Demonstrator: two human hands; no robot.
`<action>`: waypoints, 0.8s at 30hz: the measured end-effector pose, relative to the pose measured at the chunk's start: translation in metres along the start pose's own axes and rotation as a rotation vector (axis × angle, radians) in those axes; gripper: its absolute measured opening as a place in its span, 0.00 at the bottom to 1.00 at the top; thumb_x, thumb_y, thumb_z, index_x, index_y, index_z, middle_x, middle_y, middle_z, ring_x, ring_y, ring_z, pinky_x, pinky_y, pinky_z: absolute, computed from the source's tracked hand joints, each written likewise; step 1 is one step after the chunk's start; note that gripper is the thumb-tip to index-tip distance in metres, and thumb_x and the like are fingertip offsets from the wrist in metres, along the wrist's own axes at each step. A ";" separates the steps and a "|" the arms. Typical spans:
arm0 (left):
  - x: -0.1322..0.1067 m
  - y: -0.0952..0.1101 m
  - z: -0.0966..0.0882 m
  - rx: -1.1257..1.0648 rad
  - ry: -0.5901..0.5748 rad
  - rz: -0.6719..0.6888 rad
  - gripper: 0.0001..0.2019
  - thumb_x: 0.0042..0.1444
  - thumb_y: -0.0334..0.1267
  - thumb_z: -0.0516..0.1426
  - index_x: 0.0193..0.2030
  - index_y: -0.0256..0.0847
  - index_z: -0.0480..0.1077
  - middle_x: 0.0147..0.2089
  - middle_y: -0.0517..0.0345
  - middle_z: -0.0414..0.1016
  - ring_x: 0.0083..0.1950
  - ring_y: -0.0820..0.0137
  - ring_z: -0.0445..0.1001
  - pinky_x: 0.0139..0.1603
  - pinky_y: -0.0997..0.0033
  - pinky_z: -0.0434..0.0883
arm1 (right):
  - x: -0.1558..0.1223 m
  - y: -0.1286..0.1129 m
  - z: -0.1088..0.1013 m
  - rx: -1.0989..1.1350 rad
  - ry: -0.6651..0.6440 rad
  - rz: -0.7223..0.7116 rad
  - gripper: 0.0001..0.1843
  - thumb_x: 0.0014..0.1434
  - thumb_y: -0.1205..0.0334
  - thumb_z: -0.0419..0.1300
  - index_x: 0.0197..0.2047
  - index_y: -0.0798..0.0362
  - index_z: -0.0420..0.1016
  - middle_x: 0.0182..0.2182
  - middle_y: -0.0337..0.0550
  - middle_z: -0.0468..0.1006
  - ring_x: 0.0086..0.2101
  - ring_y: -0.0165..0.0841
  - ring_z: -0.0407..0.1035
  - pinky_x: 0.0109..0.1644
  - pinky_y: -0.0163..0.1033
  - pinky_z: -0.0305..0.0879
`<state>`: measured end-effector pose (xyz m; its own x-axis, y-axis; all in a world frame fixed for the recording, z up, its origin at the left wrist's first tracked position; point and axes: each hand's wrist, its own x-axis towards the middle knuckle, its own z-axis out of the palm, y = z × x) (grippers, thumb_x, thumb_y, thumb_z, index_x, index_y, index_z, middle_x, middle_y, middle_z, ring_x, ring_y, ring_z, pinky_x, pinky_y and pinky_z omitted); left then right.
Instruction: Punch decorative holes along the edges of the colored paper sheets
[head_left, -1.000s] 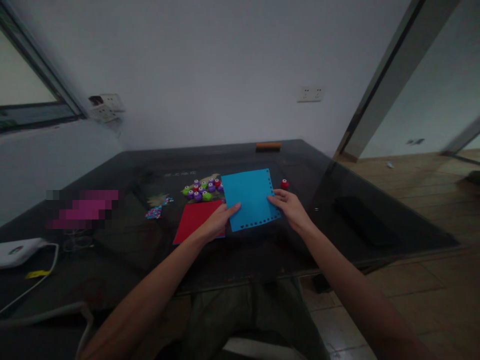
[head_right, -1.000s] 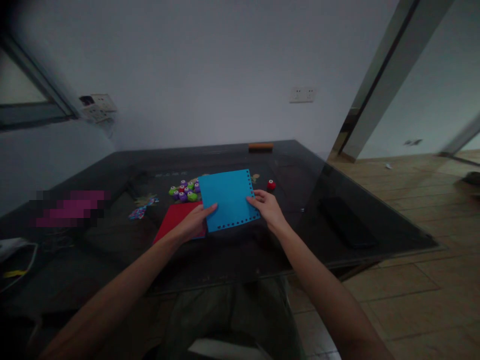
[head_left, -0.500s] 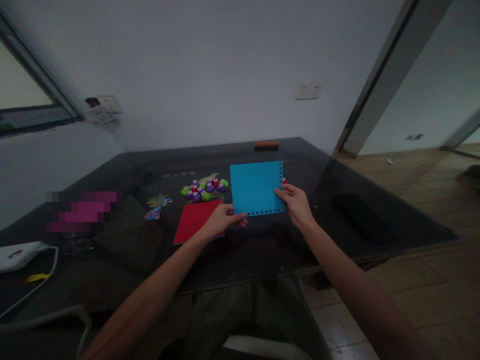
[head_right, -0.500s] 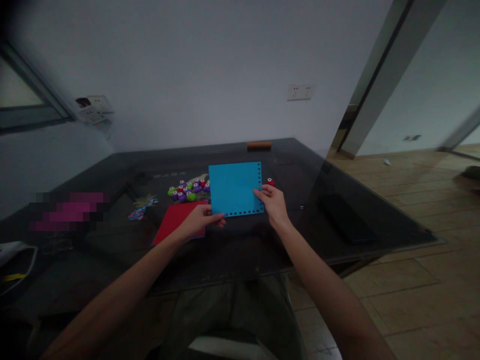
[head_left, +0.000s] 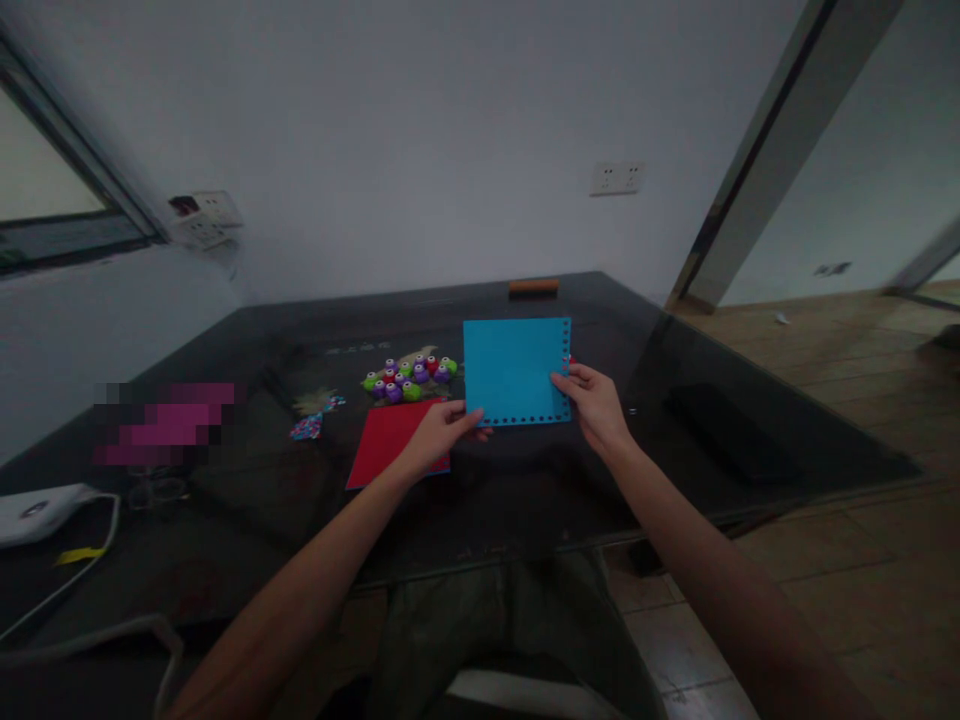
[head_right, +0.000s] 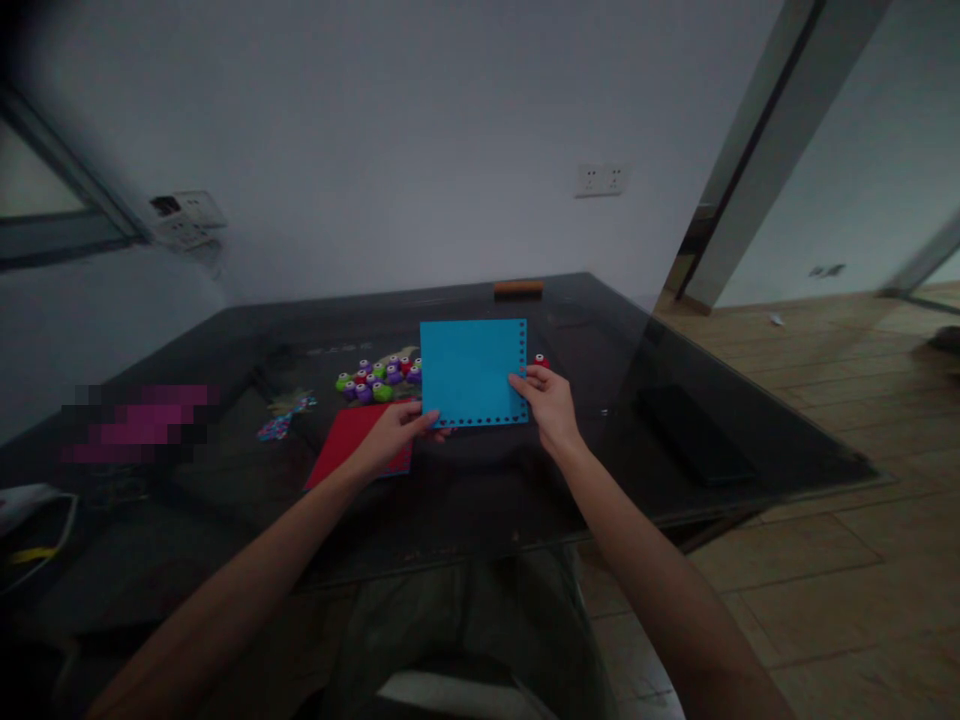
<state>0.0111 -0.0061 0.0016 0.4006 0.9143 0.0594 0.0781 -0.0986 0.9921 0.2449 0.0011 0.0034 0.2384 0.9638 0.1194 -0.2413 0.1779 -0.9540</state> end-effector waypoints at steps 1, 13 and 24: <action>0.001 -0.001 0.000 -0.005 0.005 0.003 0.18 0.49 0.50 0.60 0.34 0.34 0.73 0.32 0.50 0.78 0.31 0.67 0.75 0.36 0.68 0.71 | 0.000 0.000 0.000 0.000 0.003 -0.001 0.19 0.34 0.54 0.72 0.30 0.52 0.74 0.25 0.38 0.77 0.25 0.31 0.69 0.34 0.40 0.68; -0.001 0.005 0.000 -0.017 0.023 0.014 0.12 0.49 0.44 0.62 0.28 0.36 0.73 0.27 0.54 0.78 0.27 0.70 0.73 0.33 0.71 0.69 | 0.000 -0.002 -0.001 -0.063 0.033 -0.042 0.18 0.37 0.49 0.70 0.27 0.51 0.73 0.23 0.37 0.75 0.23 0.31 0.67 0.32 0.40 0.66; -0.002 0.009 0.004 -0.080 0.035 -0.008 0.11 0.48 0.43 0.63 0.29 0.35 0.73 0.27 0.55 0.77 0.26 0.71 0.73 0.33 0.72 0.69 | 0.000 -0.003 -0.002 -0.064 0.045 -0.016 0.19 0.36 0.49 0.70 0.28 0.51 0.73 0.23 0.36 0.74 0.23 0.30 0.65 0.31 0.39 0.66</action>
<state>0.0145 -0.0103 0.0103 0.3684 0.9281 0.0535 0.0073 -0.0604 0.9981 0.2475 -0.0003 0.0059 0.2840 0.9508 0.1234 -0.1770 0.1785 -0.9679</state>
